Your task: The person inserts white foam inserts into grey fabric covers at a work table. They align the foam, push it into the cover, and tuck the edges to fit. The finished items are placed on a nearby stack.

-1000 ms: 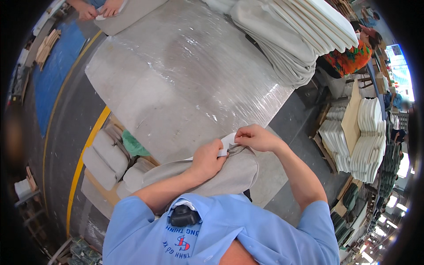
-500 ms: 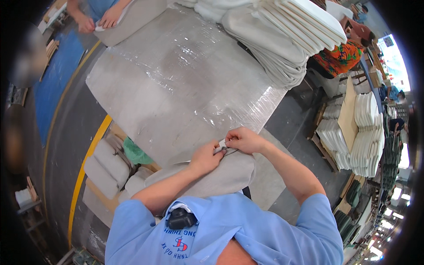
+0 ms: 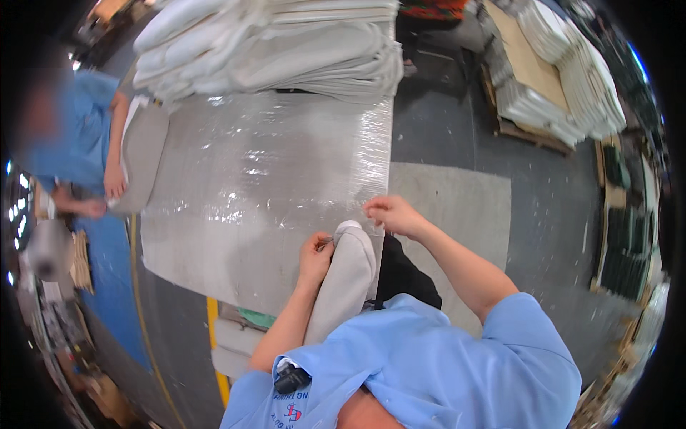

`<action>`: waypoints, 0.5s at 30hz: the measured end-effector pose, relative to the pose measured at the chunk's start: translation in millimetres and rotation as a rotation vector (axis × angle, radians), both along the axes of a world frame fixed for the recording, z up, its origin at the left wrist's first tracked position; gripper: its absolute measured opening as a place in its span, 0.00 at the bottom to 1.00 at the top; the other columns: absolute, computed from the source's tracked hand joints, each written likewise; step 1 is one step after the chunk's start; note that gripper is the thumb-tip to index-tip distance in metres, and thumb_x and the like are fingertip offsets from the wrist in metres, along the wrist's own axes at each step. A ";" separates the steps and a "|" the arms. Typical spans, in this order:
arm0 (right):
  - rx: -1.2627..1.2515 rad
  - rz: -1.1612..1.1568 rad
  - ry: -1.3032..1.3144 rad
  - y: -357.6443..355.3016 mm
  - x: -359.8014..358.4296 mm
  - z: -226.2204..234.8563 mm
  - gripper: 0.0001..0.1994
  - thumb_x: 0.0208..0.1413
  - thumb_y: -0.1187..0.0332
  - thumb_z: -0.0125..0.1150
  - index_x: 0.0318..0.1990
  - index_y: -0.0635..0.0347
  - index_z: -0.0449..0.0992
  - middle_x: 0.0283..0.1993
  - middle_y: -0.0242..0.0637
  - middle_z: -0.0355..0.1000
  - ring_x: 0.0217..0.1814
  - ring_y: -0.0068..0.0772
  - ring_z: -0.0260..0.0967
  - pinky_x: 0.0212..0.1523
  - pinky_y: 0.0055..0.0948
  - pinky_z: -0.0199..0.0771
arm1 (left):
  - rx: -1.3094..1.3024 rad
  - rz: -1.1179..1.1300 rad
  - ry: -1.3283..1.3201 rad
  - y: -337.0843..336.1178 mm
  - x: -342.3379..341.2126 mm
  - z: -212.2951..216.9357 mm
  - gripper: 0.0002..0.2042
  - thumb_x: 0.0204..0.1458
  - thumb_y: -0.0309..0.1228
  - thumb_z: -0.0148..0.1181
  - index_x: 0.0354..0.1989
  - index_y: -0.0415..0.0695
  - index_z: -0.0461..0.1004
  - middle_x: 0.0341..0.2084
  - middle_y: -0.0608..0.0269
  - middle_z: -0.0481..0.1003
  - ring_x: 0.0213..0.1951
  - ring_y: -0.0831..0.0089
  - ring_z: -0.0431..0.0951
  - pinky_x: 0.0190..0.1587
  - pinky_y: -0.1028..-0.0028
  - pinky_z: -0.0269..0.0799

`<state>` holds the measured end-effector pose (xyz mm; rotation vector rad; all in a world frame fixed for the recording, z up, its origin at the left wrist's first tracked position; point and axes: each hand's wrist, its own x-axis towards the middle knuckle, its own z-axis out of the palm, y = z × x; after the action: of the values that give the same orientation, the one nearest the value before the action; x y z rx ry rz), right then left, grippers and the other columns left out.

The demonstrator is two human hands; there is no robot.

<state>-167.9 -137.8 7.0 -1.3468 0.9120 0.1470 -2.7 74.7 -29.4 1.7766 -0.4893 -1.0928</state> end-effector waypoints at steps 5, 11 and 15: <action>0.371 -0.159 -0.137 63.0 -46.7 -33.5 0.28 0.69 0.67 0.60 0.74 0.55 0.64 0.55 0.32 0.77 0.43 0.23 0.75 0.38 0.28 0.76 | -0.075 0.022 0.112 -3.1 -3.7 10.4 0.06 0.61 0.22 0.63 0.45 0.41 0.78 0.38 0.64 0.80 0.38 0.78 0.79 0.44 0.76 0.76; 0.542 -0.378 -0.262 88.2 -40.9 -43.3 0.23 0.65 0.67 0.66 0.66 0.52 0.70 0.49 0.31 0.77 0.36 0.23 0.71 0.33 0.27 0.72 | 0.013 0.032 0.616 -11.7 11.3 27.6 0.05 0.63 0.25 0.64 0.45 0.42 0.77 0.40 0.62 0.81 0.39 0.75 0.81 0.44 0.74 0.80; 0.567 -0.388 -0.260 103.3 -39.2 -51.2 0.23 0.61 0.66 0.71 0.62 0.52 0.71 0.44 0.29 0.77 0.35 0.22 0.69 0.32 0.26 0.71 | 0.023 0.095 0.538 -11.2 16.3 15.2 0.05 0.65 0.28 0.64 0.44 0.41 0.76 0.37 0.62 0.81 0.37 0.76 0.81 0.42 0.74 0.80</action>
<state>-207.1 -34.5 -44.3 -0.6318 0.8129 -0.0674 13.7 63.5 -14.2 1.4260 -0.0639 -1.4446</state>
